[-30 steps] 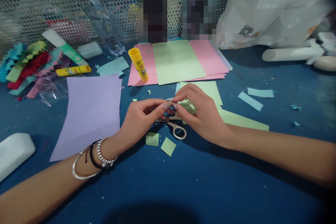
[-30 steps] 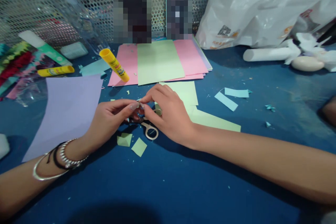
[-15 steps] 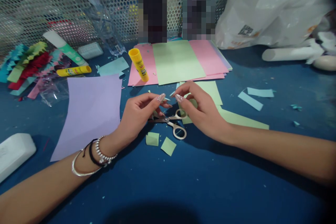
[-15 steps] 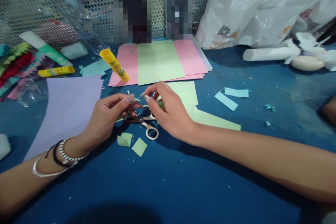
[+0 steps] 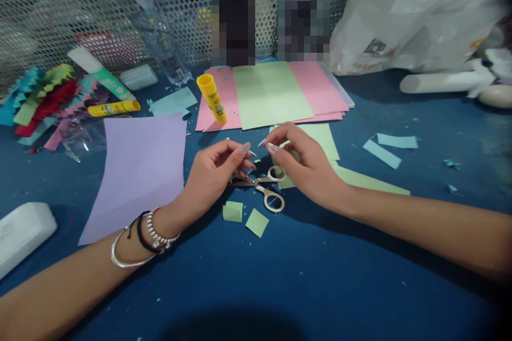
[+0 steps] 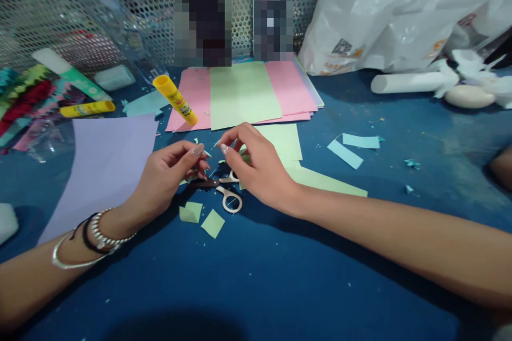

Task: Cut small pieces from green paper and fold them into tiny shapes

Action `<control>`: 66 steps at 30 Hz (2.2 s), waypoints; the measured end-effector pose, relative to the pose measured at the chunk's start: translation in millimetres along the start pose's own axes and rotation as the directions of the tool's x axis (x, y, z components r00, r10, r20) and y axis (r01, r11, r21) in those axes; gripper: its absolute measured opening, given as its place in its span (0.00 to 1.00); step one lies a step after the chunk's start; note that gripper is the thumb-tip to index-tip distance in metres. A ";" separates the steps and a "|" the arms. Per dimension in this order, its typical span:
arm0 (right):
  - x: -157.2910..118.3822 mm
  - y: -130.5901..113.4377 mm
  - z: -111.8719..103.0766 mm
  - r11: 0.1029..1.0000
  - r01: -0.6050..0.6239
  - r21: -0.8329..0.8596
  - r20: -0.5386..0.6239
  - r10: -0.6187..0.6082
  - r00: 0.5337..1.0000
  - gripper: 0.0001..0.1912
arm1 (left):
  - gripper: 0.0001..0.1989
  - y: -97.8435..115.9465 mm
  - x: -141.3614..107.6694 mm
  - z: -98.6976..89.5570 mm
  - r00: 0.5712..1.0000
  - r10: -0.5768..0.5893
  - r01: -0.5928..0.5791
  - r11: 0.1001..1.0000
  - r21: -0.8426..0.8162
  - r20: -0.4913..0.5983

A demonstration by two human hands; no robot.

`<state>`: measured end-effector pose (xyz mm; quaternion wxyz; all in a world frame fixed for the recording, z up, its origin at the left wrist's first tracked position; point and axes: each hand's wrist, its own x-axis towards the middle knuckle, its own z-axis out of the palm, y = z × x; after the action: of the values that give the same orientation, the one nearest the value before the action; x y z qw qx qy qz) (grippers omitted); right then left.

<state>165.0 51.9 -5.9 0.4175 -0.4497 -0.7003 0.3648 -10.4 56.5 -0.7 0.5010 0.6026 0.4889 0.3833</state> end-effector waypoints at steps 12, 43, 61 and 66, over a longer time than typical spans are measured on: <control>2.8 3.6 -1.3 0.999 0.041 0.027 0.003 -0.041 0.999 0.05 | 0.12 6.8 -13.2 -6.1 0.885 0.383 -0.290 0.898 0.331 -0.266; -9.6 1.4 2.7 0.793 0.598 -0.118 0.349 -0.531 0.772 0.09 | 0.09 -27.5 2.3 -40.4 0.788 0.523 -0.424 0.844 0.329 -0.326; -9.4 -0.1 2.3 0.721 0.675 -0.156 0.304 -0.616 0.727 0.19 | 0.11 -17.9 -10.2 -36.0 0.838 0.532 -0.544 0.797 0.263 0.121; -8.6 -0.2 2.7 0.767 0.602 -0.224 0.199 -0.568 0.798 0.22 | 0.04 -14.6 -14.5 -26.1 0.893 0.449 -0.448 0.878 0.169 0.035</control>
<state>164.6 43.5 -9.1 0.4009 -0.2399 -0.8728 0.1413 -41.5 48.6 -9.3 0.3434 0.7394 0.3685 0.4467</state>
